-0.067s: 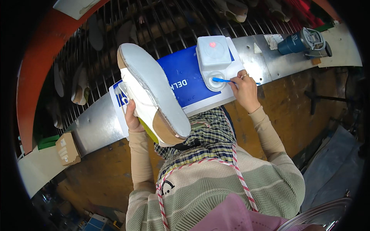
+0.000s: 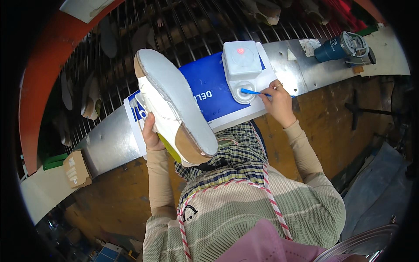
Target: The person repeatedly brushes a white sneaker with a blue brush, dipping the brush into a small container of liquid between strokes. They rotate the shoe to clean the upper, sides, and sole, then place it on a conveyor belt and repeat the process.
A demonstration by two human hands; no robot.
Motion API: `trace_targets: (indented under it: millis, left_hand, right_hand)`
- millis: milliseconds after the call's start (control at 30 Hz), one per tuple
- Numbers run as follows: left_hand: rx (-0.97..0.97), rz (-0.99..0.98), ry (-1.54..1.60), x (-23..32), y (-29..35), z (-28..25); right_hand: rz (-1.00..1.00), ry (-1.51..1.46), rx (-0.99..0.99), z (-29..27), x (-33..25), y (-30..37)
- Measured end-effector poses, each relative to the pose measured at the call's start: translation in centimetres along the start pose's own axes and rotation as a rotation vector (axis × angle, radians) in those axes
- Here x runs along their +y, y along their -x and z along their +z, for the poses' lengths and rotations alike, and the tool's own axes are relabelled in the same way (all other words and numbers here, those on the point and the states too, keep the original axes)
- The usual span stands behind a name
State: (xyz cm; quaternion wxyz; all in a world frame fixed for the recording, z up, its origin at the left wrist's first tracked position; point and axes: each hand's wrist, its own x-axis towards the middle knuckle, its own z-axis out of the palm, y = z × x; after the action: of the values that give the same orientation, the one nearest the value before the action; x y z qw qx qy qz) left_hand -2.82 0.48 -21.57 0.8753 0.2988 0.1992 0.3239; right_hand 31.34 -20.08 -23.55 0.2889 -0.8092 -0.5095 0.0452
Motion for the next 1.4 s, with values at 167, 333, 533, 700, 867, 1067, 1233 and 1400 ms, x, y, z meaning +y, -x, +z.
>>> trace_targets:
  millis: [167, 333, 533, 700, 867, 1067, 1233, 1400]
  left_hand:
    - [0.006, -0.036, -0.009, -0.8, -1.0, 1.4]
    - [0.070, -0.024, -0.161, -2.0, -2.1, 4.2]
    - [0.021, 0.030, -0.277, -1.4, -1.5, 8.3]
    - [0.039, 0.063, -0.399, -0.4, -0.9, 9.9]
    - [0.017, 0.097, -0.474, 0.1, -0.1, 10.4]
    - [-0.040, 0.135, -0.582, 0.4, 0.6, 10.3]
    - [-0.018, 0.120, -0.539, 0.5, 0.9, 10.3]
    - [0.002, 0.113, -0.455, 0.6, 0.9, 10.5]
  right_hand:
    - [0.523, -0.666, -0.370, -1.9, 0.4, -0.8]
    - [0.330, -1.214, -0.222, -1.7, -5.7, -3.4]
    - [-0.025, -1.039, 0.157, -2.0, -12.2, -7.0]
    - [-0.269, -0.789, 0.345, -3.4, -13.8, -9.3]
    - [-0.349, -0.652, 0.410, -5.0, -14.3, -11.1]
    - [-0.464, -0.465, 0.422, -7.6, -14.6, -13.8]
    - [-0.628, -0.444, 0.410, -9.0, -14.3, -15.3]
    - [-0.640, -0.477, 0.311, -9.6, -13.3, -14.1]
